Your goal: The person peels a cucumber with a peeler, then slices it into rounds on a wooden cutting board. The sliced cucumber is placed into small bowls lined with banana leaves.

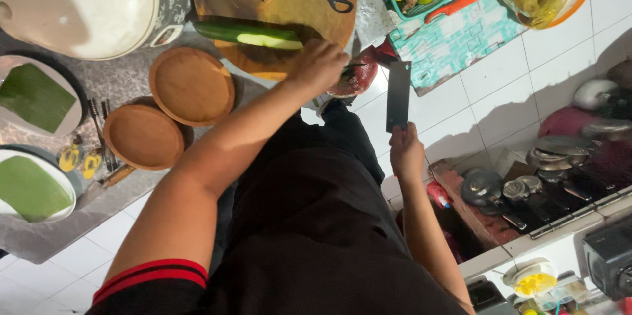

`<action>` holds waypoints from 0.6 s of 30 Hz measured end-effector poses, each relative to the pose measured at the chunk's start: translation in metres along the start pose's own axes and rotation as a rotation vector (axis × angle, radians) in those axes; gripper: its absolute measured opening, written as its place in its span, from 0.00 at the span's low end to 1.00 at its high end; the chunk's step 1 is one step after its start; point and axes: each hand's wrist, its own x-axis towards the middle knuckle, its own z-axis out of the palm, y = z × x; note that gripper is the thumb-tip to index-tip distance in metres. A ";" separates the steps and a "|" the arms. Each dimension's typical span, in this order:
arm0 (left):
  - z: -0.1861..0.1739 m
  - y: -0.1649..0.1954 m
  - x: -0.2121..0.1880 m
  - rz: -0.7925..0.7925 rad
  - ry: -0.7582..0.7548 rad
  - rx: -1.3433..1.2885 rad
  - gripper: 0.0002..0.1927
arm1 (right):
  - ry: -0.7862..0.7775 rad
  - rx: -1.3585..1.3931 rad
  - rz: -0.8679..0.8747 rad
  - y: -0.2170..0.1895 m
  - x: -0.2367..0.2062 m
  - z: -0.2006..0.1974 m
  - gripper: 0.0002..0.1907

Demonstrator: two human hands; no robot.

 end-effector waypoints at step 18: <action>-0.116 -0.055 -0.051 -0.463 -0.353 0.288 0.32 | 0.402 -0.148 0.082 0.002 0.197 -0.009 0.18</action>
